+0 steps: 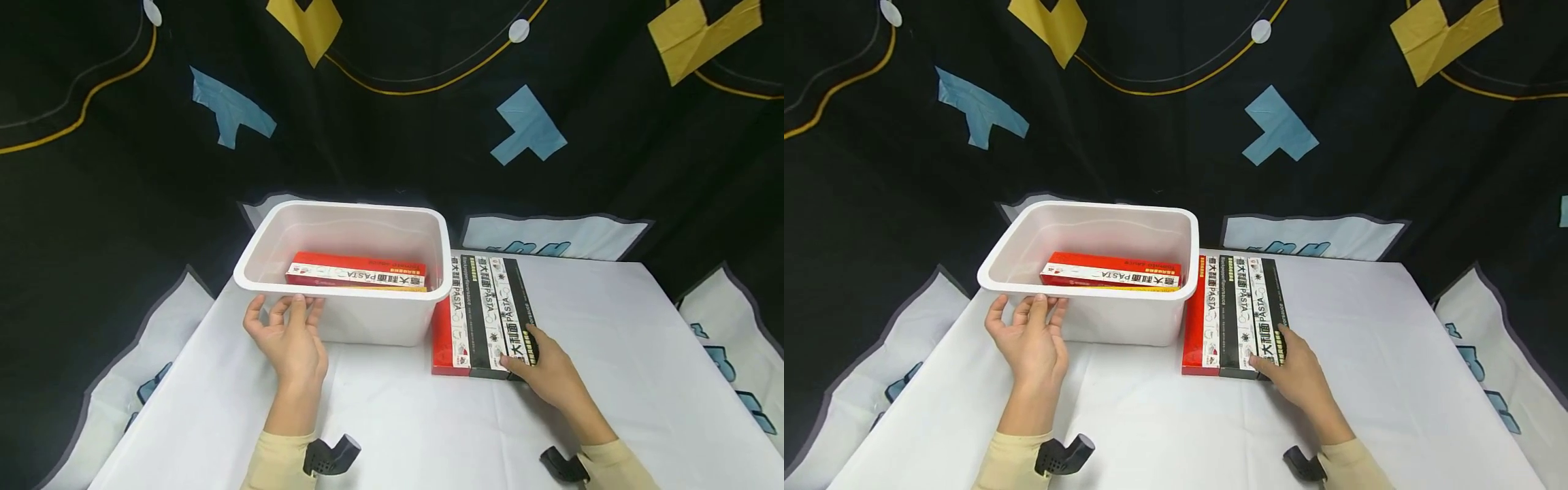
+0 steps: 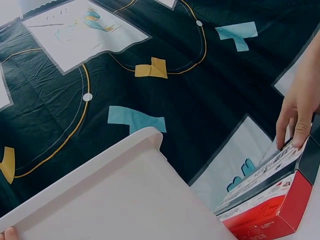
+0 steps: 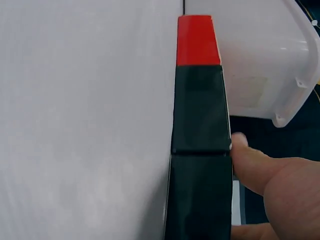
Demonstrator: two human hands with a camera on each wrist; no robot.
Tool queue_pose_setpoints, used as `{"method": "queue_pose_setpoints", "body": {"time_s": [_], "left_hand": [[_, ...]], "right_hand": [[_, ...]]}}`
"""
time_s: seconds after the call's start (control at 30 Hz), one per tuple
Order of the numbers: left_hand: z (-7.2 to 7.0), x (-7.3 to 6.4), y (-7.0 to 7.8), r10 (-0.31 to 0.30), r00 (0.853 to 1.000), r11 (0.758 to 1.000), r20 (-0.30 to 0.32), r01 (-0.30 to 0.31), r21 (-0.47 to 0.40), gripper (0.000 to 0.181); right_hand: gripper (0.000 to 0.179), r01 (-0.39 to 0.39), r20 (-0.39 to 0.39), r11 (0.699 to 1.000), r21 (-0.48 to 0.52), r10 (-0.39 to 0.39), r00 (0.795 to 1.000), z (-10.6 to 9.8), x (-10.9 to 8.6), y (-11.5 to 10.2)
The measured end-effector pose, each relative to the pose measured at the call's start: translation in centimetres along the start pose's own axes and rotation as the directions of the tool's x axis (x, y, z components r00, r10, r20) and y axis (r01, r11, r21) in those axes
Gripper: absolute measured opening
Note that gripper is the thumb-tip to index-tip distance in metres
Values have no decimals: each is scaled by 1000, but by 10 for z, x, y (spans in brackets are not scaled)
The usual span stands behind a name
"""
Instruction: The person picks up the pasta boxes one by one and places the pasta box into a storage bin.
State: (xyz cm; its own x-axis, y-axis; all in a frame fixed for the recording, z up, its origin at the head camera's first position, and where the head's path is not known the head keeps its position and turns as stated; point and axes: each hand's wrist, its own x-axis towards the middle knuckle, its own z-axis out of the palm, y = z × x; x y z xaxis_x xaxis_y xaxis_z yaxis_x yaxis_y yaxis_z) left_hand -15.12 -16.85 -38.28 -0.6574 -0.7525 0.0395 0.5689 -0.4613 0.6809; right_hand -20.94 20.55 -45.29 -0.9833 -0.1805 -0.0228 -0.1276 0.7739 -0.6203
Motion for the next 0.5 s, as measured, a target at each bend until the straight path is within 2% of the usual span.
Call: {"method": "queue_pose_setpoints", "body": {"time_s": [0.1, 0.27, 0.37, 0.5], "left_hand": [[-1, 0, 1, -5, 1000, 1000, 8, 5, 6, 62], [-3, -1, 0, -3, 1000, 1000, 20, 3, 6, 63], [-3, -1, 0, -4, 1000, 1000, 21, 3, 8, 63], [-3, 0, 0, -5, 1000, 1000, 21, 5, 11, 63]], "right_hand": [[105, -12, 0, 999, -41, 12, 1000, -1, 0, 3], [106, -6, 14, 998, -56, 7, 1000, -8, -1, 3], [102, -23, 38, 997, -72, 25, 999, -12, -3, 5], [95, -30, 27, 994, -108, 33, 999, -15, -8, 9]]}}
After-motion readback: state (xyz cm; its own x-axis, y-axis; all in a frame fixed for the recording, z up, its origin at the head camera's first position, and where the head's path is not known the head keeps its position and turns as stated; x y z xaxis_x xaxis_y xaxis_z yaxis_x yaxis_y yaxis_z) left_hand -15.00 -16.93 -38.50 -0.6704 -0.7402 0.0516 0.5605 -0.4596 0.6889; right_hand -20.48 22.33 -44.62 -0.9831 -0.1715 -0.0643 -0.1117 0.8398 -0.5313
